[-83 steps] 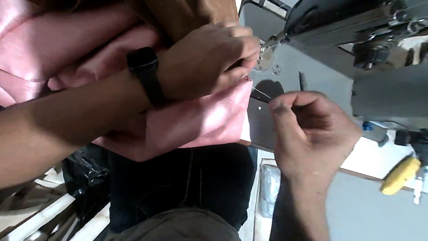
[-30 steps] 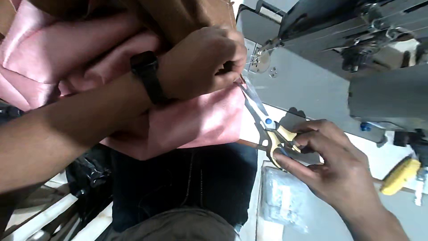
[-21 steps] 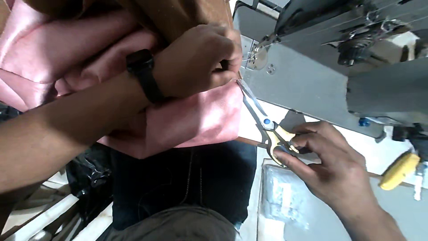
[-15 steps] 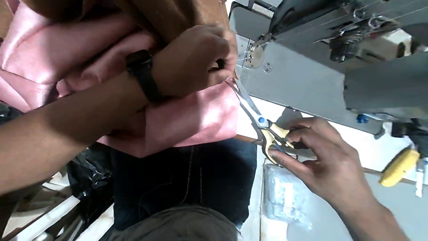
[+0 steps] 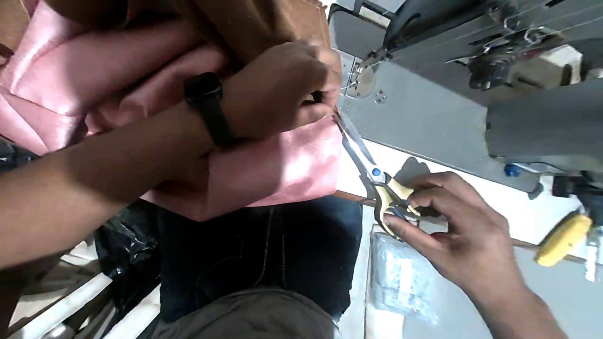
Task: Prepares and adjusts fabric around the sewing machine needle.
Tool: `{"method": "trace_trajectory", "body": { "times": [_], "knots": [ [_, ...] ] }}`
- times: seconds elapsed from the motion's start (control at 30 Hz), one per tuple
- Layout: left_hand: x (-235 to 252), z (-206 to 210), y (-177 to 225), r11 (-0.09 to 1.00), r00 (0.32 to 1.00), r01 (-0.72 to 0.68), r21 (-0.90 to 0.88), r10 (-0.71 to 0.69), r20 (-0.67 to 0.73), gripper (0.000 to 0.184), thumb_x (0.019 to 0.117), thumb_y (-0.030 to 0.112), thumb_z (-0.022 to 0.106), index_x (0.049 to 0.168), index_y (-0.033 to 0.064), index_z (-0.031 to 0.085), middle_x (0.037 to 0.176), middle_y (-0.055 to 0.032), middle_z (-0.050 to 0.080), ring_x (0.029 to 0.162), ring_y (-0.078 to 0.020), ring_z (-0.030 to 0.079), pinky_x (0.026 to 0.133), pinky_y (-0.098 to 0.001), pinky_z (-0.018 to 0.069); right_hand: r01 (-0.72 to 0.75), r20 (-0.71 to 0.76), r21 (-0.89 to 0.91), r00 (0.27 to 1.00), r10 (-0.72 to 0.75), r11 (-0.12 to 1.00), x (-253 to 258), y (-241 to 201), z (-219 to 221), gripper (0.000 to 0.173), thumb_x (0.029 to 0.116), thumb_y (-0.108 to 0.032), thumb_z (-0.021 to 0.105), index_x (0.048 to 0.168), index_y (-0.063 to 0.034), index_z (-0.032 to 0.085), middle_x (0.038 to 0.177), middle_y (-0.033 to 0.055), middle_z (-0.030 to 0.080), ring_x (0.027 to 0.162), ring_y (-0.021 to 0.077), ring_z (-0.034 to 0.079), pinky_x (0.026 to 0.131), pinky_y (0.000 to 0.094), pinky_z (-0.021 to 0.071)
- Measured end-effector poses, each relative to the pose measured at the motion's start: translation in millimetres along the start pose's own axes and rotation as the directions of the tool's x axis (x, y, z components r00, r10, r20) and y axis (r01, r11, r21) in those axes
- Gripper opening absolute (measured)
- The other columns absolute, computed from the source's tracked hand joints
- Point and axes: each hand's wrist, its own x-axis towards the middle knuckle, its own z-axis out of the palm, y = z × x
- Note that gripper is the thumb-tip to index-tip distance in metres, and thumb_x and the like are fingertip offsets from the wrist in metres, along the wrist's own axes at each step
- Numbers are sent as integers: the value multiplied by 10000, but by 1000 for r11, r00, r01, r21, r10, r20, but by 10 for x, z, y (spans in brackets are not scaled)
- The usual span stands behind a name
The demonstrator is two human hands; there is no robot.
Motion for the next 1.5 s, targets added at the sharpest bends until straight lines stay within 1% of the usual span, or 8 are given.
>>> {"method": "trace_trajectory", "body": {
  "times": [0.43,0.67,0.77,0.87,0.97,1.07,1.23,1.5],
  "knots": [
    [43,-1,-50,996,991,91,11,-92,102,176,961,456,609,935,318,715,992,127,639,1013,-41,594,931,-327,494,21,-18,-21,1000,-21,1000,59,26,-1,300,885,-405,749,874,-124,645,1102,64,629,934,175,641,723,347,573],
    [-138,-24,244,999,997,11,35,-14,75,232,932,445,618,1042,290,749,1161,40,650,1165,-151,574,1035,-371,465,-325,-158,-238,943,294,915,-297,316,-352,373,996,-340,548,1038,5,684,1311,211,570,1022,314,631,782,482,566],
    [-18,-537,1147,969,895,164,184,-224,387,426,967,497,557,1319,294,683,1543,-63,498,1513,-313,332,1253,-586,236,-418,-184,-337,908,377,844,-374,447,-476,487,1053,-375,445,1118,21,722,1388,217,573,1200,417,583,991,628,469],
    [-120,-566,1398,958,873,230,171,-281,399,470,951,542,561,1393,400,632,1663,-74,337,1574,-392,143,1245,-694,100,-452,-229,-322,890,395,831,-339,394,-538,533,1055,-482,460,1209,-33,702,1418,195,567,1265,406,566,1024,628,469],
    [-139,-628,1409,937,896,334,102,-349,275,371,989,450,552,1301,313,700,1585,-14,468,1551,-285,274,1269,-608,187,-288,-238,-221,942,235,932,-65,-60,-431,468,1026,-413,545,1300,-51,659,1487,189,503,1357,356,503,1098,554,451],
    [107,-721,1363,820,836,538,197,-549,2,361,1028,445,549,1206,180,718,1247,-7,692,1227,-156,616,1069,-415,503,22,-210,-69,977,-37,997,315,-533,-60,347,1024,-305,546,1207,-71,726,1450,120,581,1427,320,460,1172,538,404],
    [230,-375,1098,671,751,545,502,-658,64,1099,778,924,440,1568,160,429,1684,-141,274,1576,-408,124,1229,-713,59,146,-147,-94,976,-159,985,961,-603,280,396,1052,-251,463,1383,-139,652,1508,14,550,1383,241,498,1135,460,425],
    [-59,-575,1040,778,794,443,445,-571,208,1142,727,950,473,1614,240,360,1719,-51,211,1594,-358,74,1256,-679,22,195,-86,-139,974,-208,971,1249,-476,470,433,1030,-249,512,1443,-162,612,1525,-43,539,1235,198,564,987,387,474]
  ]
}}
